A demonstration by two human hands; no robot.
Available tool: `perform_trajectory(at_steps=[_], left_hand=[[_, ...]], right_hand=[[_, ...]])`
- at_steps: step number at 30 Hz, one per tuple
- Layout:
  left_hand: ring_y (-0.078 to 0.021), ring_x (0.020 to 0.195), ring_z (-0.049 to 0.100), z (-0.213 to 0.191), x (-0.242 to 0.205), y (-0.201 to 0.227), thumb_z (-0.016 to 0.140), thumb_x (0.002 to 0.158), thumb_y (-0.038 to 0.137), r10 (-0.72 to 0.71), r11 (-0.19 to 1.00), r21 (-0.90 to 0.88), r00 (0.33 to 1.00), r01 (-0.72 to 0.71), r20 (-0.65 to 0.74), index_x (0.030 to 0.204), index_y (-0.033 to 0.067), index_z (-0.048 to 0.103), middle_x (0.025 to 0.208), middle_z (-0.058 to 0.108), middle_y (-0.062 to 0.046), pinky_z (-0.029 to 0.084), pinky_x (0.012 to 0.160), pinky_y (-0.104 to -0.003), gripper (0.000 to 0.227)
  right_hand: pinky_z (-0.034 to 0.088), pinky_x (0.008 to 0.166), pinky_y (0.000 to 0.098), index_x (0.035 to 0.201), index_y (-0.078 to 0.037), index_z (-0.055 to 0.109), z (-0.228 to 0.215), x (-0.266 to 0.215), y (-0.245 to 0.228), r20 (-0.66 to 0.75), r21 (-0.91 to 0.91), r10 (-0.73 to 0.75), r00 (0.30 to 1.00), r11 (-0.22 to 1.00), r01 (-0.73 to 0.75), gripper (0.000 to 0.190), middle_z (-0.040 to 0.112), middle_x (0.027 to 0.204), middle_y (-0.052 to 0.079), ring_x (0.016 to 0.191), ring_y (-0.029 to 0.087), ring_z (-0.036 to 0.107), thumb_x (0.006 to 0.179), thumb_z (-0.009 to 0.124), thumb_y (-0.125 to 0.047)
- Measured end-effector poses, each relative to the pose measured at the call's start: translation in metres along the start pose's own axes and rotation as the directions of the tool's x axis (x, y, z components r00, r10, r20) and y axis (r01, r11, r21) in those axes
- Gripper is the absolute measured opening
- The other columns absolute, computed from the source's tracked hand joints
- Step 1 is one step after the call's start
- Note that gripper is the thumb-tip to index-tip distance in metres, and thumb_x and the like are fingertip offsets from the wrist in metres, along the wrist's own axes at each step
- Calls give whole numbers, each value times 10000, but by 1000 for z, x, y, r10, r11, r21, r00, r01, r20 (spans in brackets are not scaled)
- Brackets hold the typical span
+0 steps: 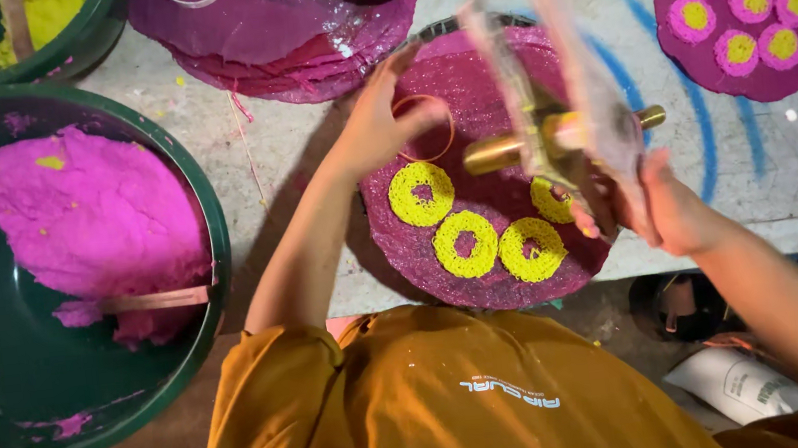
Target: The person prepares decorative dough ornaments by using a shaped press to form yellow dough patterns onto pink dough circles, then using a small tool to refine the shapes.
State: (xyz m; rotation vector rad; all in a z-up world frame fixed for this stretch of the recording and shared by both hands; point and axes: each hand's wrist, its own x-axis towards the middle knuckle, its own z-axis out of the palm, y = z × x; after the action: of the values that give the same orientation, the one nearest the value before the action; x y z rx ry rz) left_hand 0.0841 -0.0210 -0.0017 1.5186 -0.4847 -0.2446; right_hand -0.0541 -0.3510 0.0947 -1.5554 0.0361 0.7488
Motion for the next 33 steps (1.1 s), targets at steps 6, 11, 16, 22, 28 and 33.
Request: perform_trajectory(at_steps=[6,11,16,22,28,33], left_hand=[[-198,1023,622,13,33,15,512,1020,581,186,43,-991,976,-128,-118,1171,110,548,1037,624,-52,469,1092,-392,496],[-130,797,553,-17,48,6,445,1053,584,182,-4,-949,933,-314,-310,944,166,518,812,521,44,488,921,-372,438],[-122,729,501,-39,39,-15,456,1017,564,140,2,-942,933,-335,-331,906,167,513,752,470,57,475,834,-350,416],[-125,653,431,-7,50,-33,467,959,445,-88,-68,-931,931,-360,-353,796,187,443,682,399,68,441,762,-363,306],[-133,618,374,-16,78,-27,455,940,384,80,60,-921,921,-386,-381,790,183,405,654,360,66,397,702,-363,256],[-125,581,340,-46,67,-16,440,947,397,87,127,-920,928,-370,-361,761,175,384,633,341,64,363,644,-338,295]], right_hand=[[568,746,369,1239,-62,536,-4,68,-56,90,-281,443,892,871,-404,905,663,910,119,825,208,658,832,292,-833],[599,664,380,954,-27,682,17,107,-89,-152,-629,310,938,702,-334,886,688,765,117,706,205,708,895,226,-785],[579,618,356,825,-9,685,46,123,-88,-139,-681,250,958,679,-276,889,668,675,87,609,202,683,912,251,-781],[566,616,388,995,-43,715,38,112,-100,-268,-750,286,920,537,-385,838,674,669,102,616,224,666,925,253,-739],[517,626,407,1088,-35,712,36,116,-93,-231,-837,5,973,509,-201,768,648,646,115,616,230,663,987,289,-668],[506,583,408,975,4,709,50,130,-75,-170,-775,-74,983,625,-87,766,631,630,98,581,214,641,1011,324,-658]])
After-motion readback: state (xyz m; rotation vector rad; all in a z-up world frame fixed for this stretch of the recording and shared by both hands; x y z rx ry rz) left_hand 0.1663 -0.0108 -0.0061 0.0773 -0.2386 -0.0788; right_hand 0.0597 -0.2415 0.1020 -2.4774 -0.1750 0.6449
